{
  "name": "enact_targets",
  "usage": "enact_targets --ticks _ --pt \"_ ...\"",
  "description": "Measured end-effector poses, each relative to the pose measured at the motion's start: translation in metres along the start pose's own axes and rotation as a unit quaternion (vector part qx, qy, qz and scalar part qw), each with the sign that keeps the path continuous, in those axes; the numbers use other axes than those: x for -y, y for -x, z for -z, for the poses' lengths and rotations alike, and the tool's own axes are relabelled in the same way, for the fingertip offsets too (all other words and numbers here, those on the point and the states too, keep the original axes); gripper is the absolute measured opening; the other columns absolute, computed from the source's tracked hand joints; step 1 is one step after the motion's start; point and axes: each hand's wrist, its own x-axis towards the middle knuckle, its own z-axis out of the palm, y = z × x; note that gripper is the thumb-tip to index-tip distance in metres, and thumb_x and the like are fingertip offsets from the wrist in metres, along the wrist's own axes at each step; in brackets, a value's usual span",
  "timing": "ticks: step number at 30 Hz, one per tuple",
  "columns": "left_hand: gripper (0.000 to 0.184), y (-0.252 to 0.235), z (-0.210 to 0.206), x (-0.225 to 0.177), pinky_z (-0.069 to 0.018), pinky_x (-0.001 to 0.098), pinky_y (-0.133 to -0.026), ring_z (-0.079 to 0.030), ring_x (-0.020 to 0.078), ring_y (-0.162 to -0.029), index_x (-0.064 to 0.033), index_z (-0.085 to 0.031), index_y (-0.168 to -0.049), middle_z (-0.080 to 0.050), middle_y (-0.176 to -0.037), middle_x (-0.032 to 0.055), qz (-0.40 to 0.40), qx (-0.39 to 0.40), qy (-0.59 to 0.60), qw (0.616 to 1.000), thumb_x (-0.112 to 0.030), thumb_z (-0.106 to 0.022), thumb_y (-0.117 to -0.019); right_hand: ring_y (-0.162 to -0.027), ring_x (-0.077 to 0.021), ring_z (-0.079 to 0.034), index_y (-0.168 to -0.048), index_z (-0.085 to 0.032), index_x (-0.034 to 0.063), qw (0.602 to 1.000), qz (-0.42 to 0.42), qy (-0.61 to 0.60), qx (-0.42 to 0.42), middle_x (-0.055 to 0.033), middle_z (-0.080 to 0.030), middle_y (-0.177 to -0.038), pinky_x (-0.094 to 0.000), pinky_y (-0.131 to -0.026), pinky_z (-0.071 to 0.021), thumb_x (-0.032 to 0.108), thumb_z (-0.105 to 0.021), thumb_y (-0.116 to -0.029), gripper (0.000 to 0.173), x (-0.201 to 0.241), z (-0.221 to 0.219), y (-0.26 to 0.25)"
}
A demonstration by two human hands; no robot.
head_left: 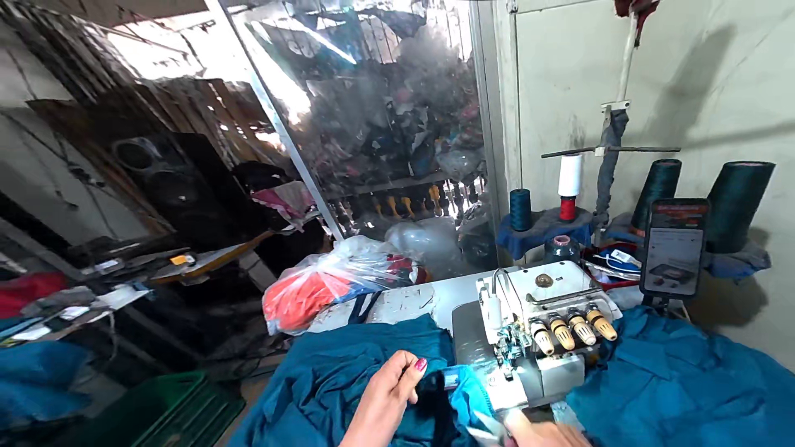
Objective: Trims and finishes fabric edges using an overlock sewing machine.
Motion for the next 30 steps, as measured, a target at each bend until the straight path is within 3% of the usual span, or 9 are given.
enact_targets --ticks 4,9,13,15,18,20,24,27,30 --pt "0.029 0.003 0.0 -0.009 -0.049 0.0226 -0.056 -0.056 0.0055 -0.058 -0.0071 -0.062 -0.098 -0.057 -0.073 -0.0025 -0.003 -0.016 -0.024 1.0 -0.031 -0.047 -0.1039 -0.094 -0.0394 -0.07 -0.114 -0.061 -0.0001 0.997 -0.034 0.066 -0.006 -0.0209 -0.069 -0.093 -0.056 -0.08 -0.0525 0.046 -0.04 -0.1083 0.051 0.038 0.011 -0.041" --pt "0.03 0.007 0.0 -0.02 -0.0482 0.0232 -0.055 -0.054 0.0064 -0.057 -0.0051 -0.063 -0.099 -0.057 -0.075 -0.0001 -0.007 -0.005 -0.029 1.0 -0.031 -0.048 -0.1046 -0.106 -0.0377 -0.068 -0.127 -0.056 0.0029 0.994 -0.069 0.084 0.026 -0.0198 -0.07 -0.104 -0.0557 -0.088 -0.0526 0.046 -0.035 -0.1102 0.051 0.064 0.011 -0.068" --pt "0.023 0.008 -0.006 -0.017 -0.0494 0.0191 -0.055 -0.056 0.002 -0.056 -0.0075 -0.061 -0.096 -0.057 -0.069 -0.0061 -0.035 -0.037 0.082 0.995 -0.025 -0.048 -0.1033 -0.101 -0.0398 -0.069 -0.119 -0.06 0.0016 0.996 -0.028 0.087 0.011 -0.0214 -0.069 -0.098 -0.0571 -0.084 -0.0528 0.042 -0.033 -0.1112 0.049 0.057 0.008 -0.064" --pt "0.019 0.003 -0.011 -0.009 -0.0568 0.0267 -0.076 -0.065 0.0063 -0.08 -0.0074 -0.062 -0.102 -0.065 -0.088 -0.0031 -0.064 -0.083 0.122 0.987 -0.024 -0.053 -0.0999 -0.094 -0.0413 -0.07 -0.113 -0.062 0.0002 0.994 -0.012 0.109 -0.015 -0.022 -0.069 -0.091 -0.0579 -0.081 -0.0528 0.041 -0.037 -0.1102 0.048 0.047 0.012 -0.054" --pt "0.051 -0.007 -0.015 0.005 -0.0354 0.0652 -0.109 -0.046 0.0374 -0.139 -0.0056 -0.066 -0.13 -0.054 -0.146 0.0174 -0.066 -0.002 -0.047 0.997 -0.041 -0.063 -0.093 -0.092 -0.0426 -0.07 -0.115 -0.062 -0.0014 0.983 -0.041 0.176 -0.014 -0.0233 -0.07 -0.091 -0.0582 -0.079 -0.0529 0.041 -0.042 -0.1086 0.048 0.033 0.026 -0.038" --pt "0.041 -0.011 -0.016 0.006 -0.0224 0.0705 -0.113 -0.034 0.0404 -0.148 -0.0138 -0.073 -0.122 -0.047 -0.155 0.0146 -0.025 0.063 -0.119 0.991 -0.043 -0.062 -0.0948 -0.096 -0.0434 -0.07 -0.12 -0.061 -0.0025 0.974 -0.076 0.215 0.015 -0.0246 -0.07 -0.096 -0.0582 -0.082 -0.0526 0.038 -0.043 -0.109 0.045 0.032 0.035 -0.031" --pt "0.023 -0.015 -0.014 0.01 -0.0268 0.0679 -0.111 -0.042 0.0378 -0.142 -0.0093 -0.076 -0.089 -0.06 -0.14 0.0106 -0.089 0.034 -0.077 0.992 -0.028 -0.062 -0.0917 -0.099 -0.0427 -0.069 -0.123 -0.057 -0.0039 0.957 -0.118 0.262 0.042 -0.0253 -0.068 -0.101 -0.0553 -0.081 -0.0535 0.027 -0.04 -0.1099 0.037 0.035 0.038 -0.03" --pt "0.026 -0.014 -0.011 0.005 -0.0294 0.0661 -0.109 -0.044 0.0363 -0.139 -0.0098 -0.075 -0.087 -0.062 -0.135 0.0109 -0.128 0.019 -0.054 0.99 -0.03 -0.06 -0.0913 -0.099 -0.0424 -0.069 -0.125 -0.055 -0.0043 0.956 -0.106 0.271 0.022 -0.0251 -0.068 -0.103 -0.0546 -0.08 -0.0539 0.026 -0.039 -0.1104 0.037 0.038 0.032 -0.041" --pt "0.027 -0.015 -0.009 -0.003 -0.029 0.0675 -0.107 -0.045 0.0362 -0.139 -0.0111 -0.075 -0.087 -0.063 -0.133 0.0106 -0.156 0.016 -0.072 0.985 -0.033 -0.059 -0.0917 -0.084 -0.0383 -0.072 -0.111 -0.062 -0.0033 0.955 -0.038 0.283 -0.079 -0.0206 -0.069 -0.088 -0.0508 -0.068 -0.0555 0.023 -0.046 -0.1063 0.031 0.029 0.017 -0.057"
